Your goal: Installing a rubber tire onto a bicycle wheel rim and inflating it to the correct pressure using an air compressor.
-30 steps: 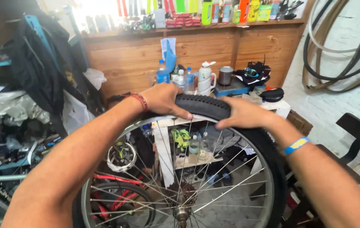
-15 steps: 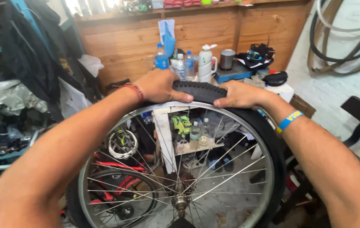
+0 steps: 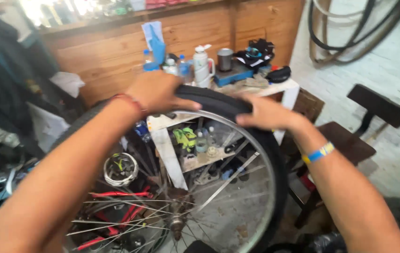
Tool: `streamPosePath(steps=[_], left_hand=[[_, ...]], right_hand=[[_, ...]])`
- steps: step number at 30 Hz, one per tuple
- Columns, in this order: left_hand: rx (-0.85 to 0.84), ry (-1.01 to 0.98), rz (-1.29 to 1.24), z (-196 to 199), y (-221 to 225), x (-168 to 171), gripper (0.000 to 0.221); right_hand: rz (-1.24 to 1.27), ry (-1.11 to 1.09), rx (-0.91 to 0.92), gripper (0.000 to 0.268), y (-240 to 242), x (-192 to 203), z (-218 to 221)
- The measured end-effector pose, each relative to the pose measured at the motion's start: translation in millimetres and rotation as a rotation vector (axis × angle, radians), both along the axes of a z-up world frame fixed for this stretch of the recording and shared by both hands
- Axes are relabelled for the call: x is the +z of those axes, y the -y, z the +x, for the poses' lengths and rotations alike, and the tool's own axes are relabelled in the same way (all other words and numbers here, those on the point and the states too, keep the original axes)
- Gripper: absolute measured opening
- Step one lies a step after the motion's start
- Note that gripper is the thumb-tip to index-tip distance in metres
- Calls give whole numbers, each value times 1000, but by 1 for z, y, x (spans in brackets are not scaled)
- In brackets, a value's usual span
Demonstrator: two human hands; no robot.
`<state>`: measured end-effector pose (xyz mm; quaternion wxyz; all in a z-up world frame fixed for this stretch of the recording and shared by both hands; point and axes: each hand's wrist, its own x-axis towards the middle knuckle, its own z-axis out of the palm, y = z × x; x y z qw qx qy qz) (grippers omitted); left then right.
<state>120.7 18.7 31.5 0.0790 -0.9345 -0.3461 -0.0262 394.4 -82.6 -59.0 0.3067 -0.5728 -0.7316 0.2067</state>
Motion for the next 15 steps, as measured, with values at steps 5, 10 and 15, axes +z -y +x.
streamPosePath(steps=[5, 10, 15], left_hand=[[0, 53, 8, -20, -18, -5, 66], [121, -88, -247, -3, -5, 32, 60], [115, -34, -233, -9, -19, 2, 66]], right_hand=[[-153, -276, -174, 105, -6, -116, 51], [-291, -645, -139, 70, 4, -122, 48], [-58, -424, -324, 38, 6, -144, 29]])
